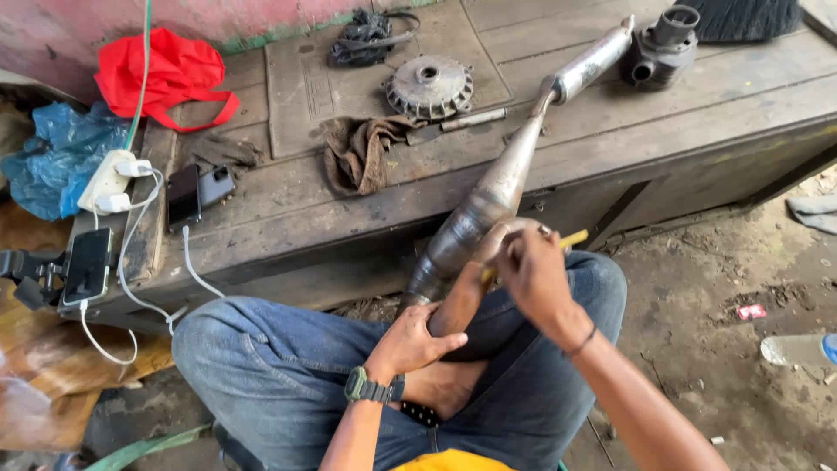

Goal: Brushing and cleaning a motorcycle exhaust pipe using a small tool while sitting on the floor.

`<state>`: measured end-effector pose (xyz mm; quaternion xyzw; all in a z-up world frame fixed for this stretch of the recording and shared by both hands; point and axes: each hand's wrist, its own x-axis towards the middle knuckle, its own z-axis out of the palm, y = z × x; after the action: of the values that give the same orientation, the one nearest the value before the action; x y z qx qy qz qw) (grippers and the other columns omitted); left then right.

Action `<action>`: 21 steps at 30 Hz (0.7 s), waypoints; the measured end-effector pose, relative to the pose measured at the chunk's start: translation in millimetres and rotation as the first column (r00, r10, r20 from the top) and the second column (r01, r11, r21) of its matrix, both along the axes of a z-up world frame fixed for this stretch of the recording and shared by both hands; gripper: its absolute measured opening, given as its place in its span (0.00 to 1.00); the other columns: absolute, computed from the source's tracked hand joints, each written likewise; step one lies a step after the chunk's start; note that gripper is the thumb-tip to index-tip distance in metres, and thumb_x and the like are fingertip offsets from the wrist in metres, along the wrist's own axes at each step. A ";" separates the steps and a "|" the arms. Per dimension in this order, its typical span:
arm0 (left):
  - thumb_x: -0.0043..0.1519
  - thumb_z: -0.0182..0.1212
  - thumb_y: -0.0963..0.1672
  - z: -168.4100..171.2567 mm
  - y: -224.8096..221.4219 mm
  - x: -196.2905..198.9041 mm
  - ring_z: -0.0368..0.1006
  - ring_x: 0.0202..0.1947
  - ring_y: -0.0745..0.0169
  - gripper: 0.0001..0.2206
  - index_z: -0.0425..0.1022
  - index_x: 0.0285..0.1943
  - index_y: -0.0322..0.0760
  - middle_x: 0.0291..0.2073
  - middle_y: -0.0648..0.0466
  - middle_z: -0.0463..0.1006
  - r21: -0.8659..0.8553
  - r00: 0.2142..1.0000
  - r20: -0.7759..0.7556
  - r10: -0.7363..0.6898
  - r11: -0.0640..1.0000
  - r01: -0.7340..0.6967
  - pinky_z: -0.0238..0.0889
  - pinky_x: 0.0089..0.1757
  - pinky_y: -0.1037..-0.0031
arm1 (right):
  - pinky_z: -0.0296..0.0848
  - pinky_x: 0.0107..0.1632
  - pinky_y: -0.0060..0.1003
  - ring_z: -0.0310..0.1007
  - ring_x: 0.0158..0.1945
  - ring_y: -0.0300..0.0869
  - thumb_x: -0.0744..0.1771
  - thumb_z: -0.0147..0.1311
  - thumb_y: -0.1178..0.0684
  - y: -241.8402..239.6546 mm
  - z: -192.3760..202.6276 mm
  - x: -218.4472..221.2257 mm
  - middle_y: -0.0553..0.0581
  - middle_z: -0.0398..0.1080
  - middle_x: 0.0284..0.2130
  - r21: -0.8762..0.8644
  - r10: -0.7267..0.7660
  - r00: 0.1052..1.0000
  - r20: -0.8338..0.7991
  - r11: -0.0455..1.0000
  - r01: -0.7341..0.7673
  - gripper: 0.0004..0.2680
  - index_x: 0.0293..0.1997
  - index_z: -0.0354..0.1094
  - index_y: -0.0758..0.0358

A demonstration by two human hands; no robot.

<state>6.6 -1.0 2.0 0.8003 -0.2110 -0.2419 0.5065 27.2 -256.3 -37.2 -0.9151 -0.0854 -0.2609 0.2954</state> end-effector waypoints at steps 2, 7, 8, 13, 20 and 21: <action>0.53 0.73 0.51 -9.2 2.9 0.6 0.81 0.47 0.44 0.22 0.82 0.49 0.32 0.39 0.41 0.86 -0.001 1.000 -0.009 0.002 1.000 -0.002 0.72 0.45 0.61 | 0.63 0.51 0.43 0.78 0.29 0.49 0.64 0.58 0.54 5.7 -21.1 -15.3 0.52 0.74 0.20 0.017 0.041 0.999 -0.010 0.999 -0.041 0.06 0.40 0.65 0.55; 0.53 0.73 0.52 -7.5 2.9 -5.2 0.81 0.47 0.44 0.23 0.82 0.49 0.32 0.40 0.40 0.85 0.025 1.000 0.000 -0.017 1.000 0.017 0.73 0.44 0.60 | 0.62 0.54 0.39 0.77 0.28 0.50 0.67 0.51 0.56 5.6 -7.6 -13.7 0.54 0.70 0.17 0.109 -0.057 0.998 0.011 0.992 0.055 0.03 0.43 0.63 0.56; 0.52 0.70 0.53 -1.4 -2.6 -5.0 0.80 0.46 0.54 0.24 0.80 0.51 0.34 0.42 0.47 0.85 0.147 0.999 -0.037 0.011 0.989 -0.005 0.70 0.43 0.65 | 0.56 0.41 0.43 0.65 0.22 0.48 0.66 0.53 0.59 17.9 11.4 -18.9 0.53 0.62 0.15 0.197 0.071 0.996 0.053 0.977 -0.080 0.07 0.34 0.55 0.57; 0.51 0.69 0.52 7.5 -9.5 -3.0 0.78 0.44 0.70 0.25 0.80 0.54 0.36 0.44 0.55 0.85 0.202 0.996 -0.058 0.065 0.978 -0.052 0.70 0.43 0.74 | 0.62 0.45 0.47 0.74 0.28 0.51 0.63 0.61 0.55 9.3 -4.2 -8.1 0.52 0.74 0.25 0.117 0.129 0.992 0.003 0.985 -0.129 0.07 0.26 0.66 0.57; 0.52 0.65 0.55 13.1 -6.3 -7.8 0.76 0.41 0.70 0.25 0.80 0.53 0.37 0.42 0.58 0.84 0.127 0.999 0.031 0.020 0.992 -0.024 0.66 0.40 0.72 | 0.59 0.49 0.46 0.77 0.29 0.52 0.66 0.54 0.52 16.0 31.9 -8.1 0.51 0.79 0.24 -0.061 0.037 0.962 -0.272 0.997 -0.056 0.07 0.45 0.64 0.58; 0.52 0.63 0.56 9.5 -7.4 -7.9 0.78 0.39 0.65 0.26 0.80 0.51 0.36 0.40 0.56 0.84 0.158 0.999 0.048 0.016 0.987 -0.023 0.66 0.39 0.70 | 0.59 0.54 0.48 0.78 0.29 0.55 0.65 0.56 0.53 10.0 43.2 -3.9 0.53 0.82 0.26 0.013 -0.032 0.916 -0.399 0.999 0.041 0.11 0.50 0.64 0.62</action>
<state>-1.3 -8.3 11.5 0.8455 -0.1951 -0.2342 0.4384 23.2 -246.3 6.0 -0.9473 -0.0037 -0.0754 0.3114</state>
